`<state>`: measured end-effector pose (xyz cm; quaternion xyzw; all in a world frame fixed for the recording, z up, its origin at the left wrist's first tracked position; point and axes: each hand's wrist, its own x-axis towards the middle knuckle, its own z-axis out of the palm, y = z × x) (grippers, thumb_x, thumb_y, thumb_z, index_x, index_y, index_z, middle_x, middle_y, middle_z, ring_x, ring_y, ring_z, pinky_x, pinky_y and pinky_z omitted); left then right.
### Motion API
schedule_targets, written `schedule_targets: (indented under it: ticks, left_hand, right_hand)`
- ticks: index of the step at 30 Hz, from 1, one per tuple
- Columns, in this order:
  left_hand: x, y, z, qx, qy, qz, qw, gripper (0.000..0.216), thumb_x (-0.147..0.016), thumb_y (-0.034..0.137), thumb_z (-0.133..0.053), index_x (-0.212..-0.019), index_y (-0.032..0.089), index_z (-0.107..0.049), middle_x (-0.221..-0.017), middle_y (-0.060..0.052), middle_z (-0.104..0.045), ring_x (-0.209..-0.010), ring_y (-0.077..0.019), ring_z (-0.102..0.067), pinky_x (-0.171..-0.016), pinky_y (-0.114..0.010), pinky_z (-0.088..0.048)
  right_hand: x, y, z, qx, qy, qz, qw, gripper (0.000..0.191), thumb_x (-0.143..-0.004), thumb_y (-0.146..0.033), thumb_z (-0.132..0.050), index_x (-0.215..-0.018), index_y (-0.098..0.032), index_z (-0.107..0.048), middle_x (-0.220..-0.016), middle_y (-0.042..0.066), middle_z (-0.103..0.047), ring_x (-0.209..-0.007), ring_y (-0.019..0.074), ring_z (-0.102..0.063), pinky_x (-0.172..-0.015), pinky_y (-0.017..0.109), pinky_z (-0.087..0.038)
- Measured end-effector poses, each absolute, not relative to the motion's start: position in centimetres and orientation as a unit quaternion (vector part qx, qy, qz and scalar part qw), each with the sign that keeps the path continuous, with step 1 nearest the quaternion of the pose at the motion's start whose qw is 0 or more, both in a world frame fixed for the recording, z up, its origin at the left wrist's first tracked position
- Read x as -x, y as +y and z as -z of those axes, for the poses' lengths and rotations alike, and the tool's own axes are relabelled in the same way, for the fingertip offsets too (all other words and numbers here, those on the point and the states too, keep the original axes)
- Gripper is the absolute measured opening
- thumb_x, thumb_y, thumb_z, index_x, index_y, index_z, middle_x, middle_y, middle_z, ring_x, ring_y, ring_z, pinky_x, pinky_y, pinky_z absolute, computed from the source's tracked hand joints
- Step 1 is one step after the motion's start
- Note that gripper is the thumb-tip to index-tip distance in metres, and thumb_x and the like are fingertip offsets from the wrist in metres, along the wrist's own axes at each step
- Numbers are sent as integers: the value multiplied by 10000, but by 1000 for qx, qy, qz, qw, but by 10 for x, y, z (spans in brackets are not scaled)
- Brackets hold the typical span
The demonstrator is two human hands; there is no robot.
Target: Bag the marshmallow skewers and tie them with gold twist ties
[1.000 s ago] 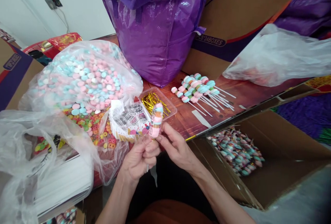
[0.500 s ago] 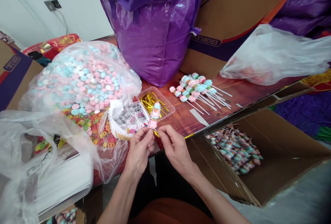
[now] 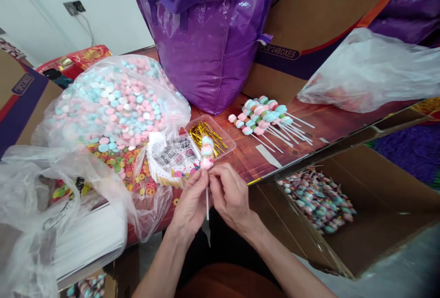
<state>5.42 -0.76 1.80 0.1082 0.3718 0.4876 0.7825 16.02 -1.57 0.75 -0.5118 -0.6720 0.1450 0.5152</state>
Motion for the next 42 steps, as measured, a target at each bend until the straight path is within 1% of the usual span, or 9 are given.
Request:
schedule_targets:
  ticks: [6, 9, 13, 21, 26, 32, 34, 37, 42]
  left_hand:
    - [-34, -19, -34, -278, 399, -546, 682, 514, -779, 678, -657, -689, 177, -726, -835, -81, -662, -1021, -252, -590, -910, -334, -472]
    - [-23, -31, -32, -348, 488, -537, 594, 515, -840, 623, -626, -580, 183, -688, -803, -79, -657, -1035, -246, -567, -972, -321, -422]
    - [-20, -36, -19, -336, 506, -513, 607, 344, -806, 516, -728, -748, 178, -755, -846, -55, -684, -921, -213, -568, -924, -328, -434]
    - [-42, -29, -6, -510, 528, -472, 488, 246, -869, 305, -673, -664, 184, -738, -744, -21, -572, -741, -156, -532, -714, -270, -420]
    - [-51, -24, -8, -633, 470, -413, 456, 144, -874, 245, -669, -775, 219, -771, -826, -45, -665, -806, -186, -607, -765, -294, -454]
    - [-17, 9, 7, -647, 646, -367, 173, 234, -840, 255, -695, -1071, 216, -706, -1008, -87, -637, -959, -266, -593, -881, -393, -447]
    - [-8, 18, 14, -660, 659, -333, 140, 127, -847, 243, -673, -968, 212, -694, -931, -70, -627, -931, -267, -590, -850, -387, -449]
    - [-2, 26, 22, -661, 661, -328, 136, 109, -867, 236, -638, -761, 212, -641, -792, -35, -610, -820, -233, -588, -778, -348, -440]
    - [-10, 17, 16, -583, 630, -446, 252, 150, -870, 321, -651, -780, 201, -657, -766, -8, -616, -689, -160, -570, -673, -283, -438]
  right_hand:
    - [-151, -26, -33, 493, -539, -410, 546, 181, -961, -212, -497, -787, -211, -546, -703, -19, -544, -615, 123, -517, -567, 232, -434]
    - [-147, -29, -40, 479, -540, -402, 564, 164, -950, -199, -537, -798, -201, -597, -725, -12, -578, -641, 123, -540, -604, 234, -456]
    - [-143, -35, -34, 453, -552, -353, 604, 131, -923, -169, -585, -832, -190, -677, -809, 30, -659, -736, 150, -612, -681, 263, -491]
    - [-174, -57, -7, 500, -377, -592, 507, 236, -832, -371, -745, -960, -173, -750, -653, 14, -658, -490, 93, -467, -461, 225, -377]
    - [-198, -78, 16, 511, -253, -568, 594, 242, -765, -384, -822, -841, -167, -745, -595, 3, -599, -505, 71, -420, -474, 202, -338]
    - [-268, -95, 44, 477, -49, -501, 720, 257, -663, -335, -874, -801, -210, -696, -676, -47, -530, -503, 54, -385, -479, 199, -393]
    - [-287, -96, 51, 493, -3, -485, 723, 284, -668, -383, -855, -845, -212, -714, -715, -40, -548, -501, 55, -386, -473, 209, -413]
    - [-287, -91, 53, 523, -18, -485, 700, 344, -659, -419, -848, -898, -195, -742, -739, -18, -592, -507, 56, -405, -461, 206, -407]
    - [-222, -70, 29, 559, -277, -477, 619, 236, -821, -396, -750, -957, -203, -747, -761, 32, -677, -573, 103, -508, -508, 226, -422]
